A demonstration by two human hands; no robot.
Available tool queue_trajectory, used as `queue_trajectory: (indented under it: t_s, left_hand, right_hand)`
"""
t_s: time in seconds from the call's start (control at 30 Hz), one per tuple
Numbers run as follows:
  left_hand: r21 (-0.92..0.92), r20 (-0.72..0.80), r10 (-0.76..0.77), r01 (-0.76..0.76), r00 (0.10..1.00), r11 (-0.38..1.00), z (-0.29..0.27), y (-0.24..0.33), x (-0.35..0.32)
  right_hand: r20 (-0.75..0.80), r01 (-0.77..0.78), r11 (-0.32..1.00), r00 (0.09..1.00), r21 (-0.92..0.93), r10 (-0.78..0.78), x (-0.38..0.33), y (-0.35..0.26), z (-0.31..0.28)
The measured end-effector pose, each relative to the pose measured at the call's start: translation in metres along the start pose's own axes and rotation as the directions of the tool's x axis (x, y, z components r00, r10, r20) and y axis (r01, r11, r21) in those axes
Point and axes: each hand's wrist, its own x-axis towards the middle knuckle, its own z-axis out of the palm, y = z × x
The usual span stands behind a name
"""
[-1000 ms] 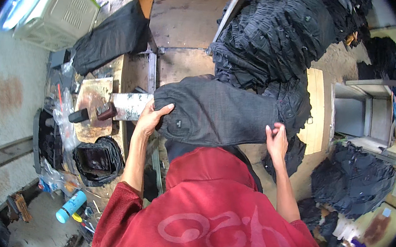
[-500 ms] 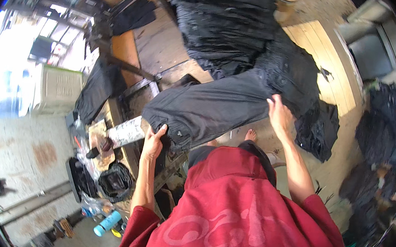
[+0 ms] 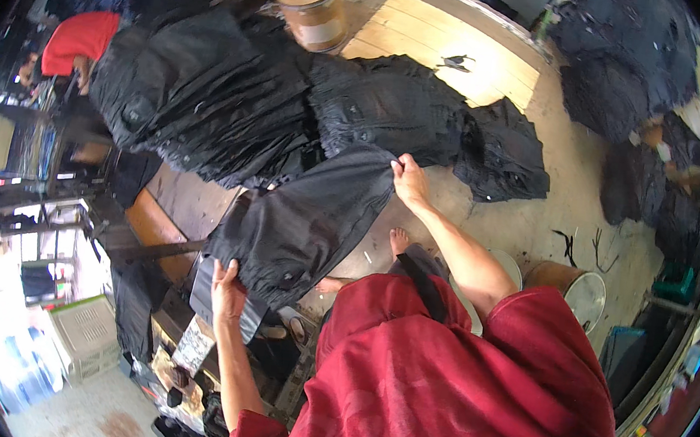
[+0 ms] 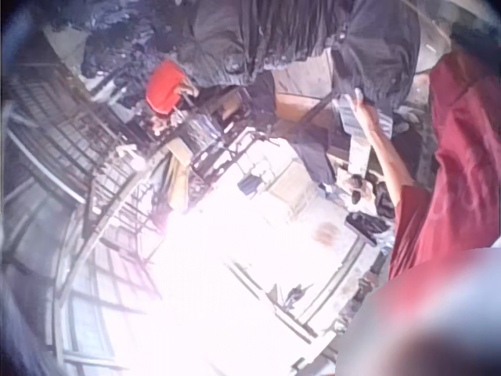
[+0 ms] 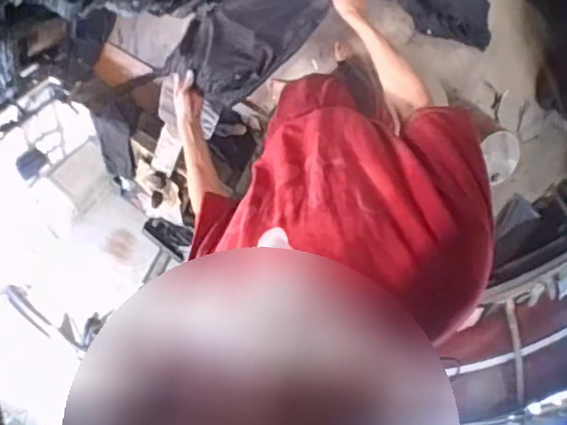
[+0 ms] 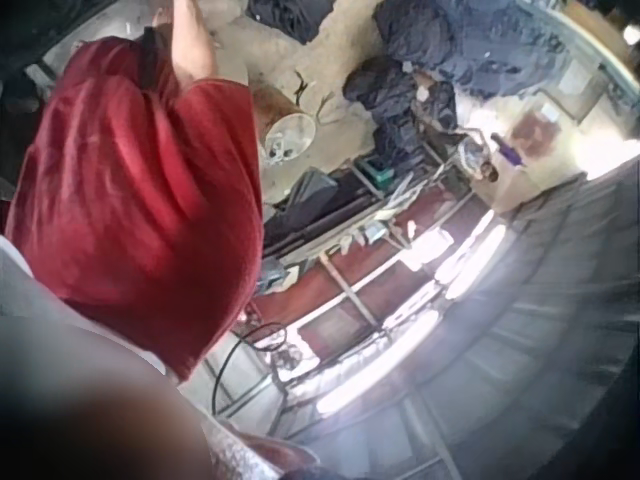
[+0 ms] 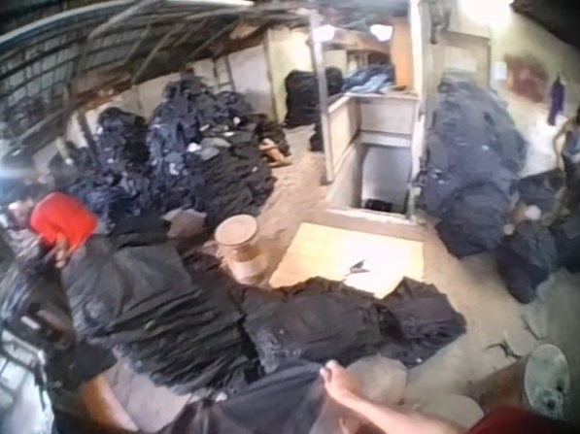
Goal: The person repeatedly picks dark garments from a pile, places them on a metal table, and rubs the surface with a small handheld tool. They then fold or stack the garments and place them back into a pile. The process repeats for several items.
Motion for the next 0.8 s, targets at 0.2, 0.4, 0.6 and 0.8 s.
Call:
queue_trajectory:
  t_s: [0.2, 0.4, 0.6, 0.8]
  left_hand:
    - [-0.102, 0.422, -0.168, 0.231, 0.891, 0.968, 0.193, -0.067, 0.024]
    - [0.094, 0.607, -0.331, 0.349, 0.722, 0.933, 0.365, -0.104, 0.030]
    - [0.157, 0.737, -0.322, 0.313, 0.594, 0.937, 0.497, -0.113, 0.030]
    - [0.059, 0.771, -0.346, 0.481, 0.534, 0.875, 0.582, -0.157, 0.029]
  right_hand:
    - [-0.099, -0.050, 0.983, 0.995, -0.175, 0.033, -0.044, 0.188, -0.029]
    - [0.209, -0.363, 0.924, 0.900, -0.120, 0.381, -0.167, 0.320, -0.064]
    - [0.196, -0.564, 0.825, 0.806, -0.033, 0.558, -0.272, 0.369, -0.074]
    - [0.233, -0.697, 0.717, 0.699, 0.011, 0.676, -0.296, 0.386, -0.077]
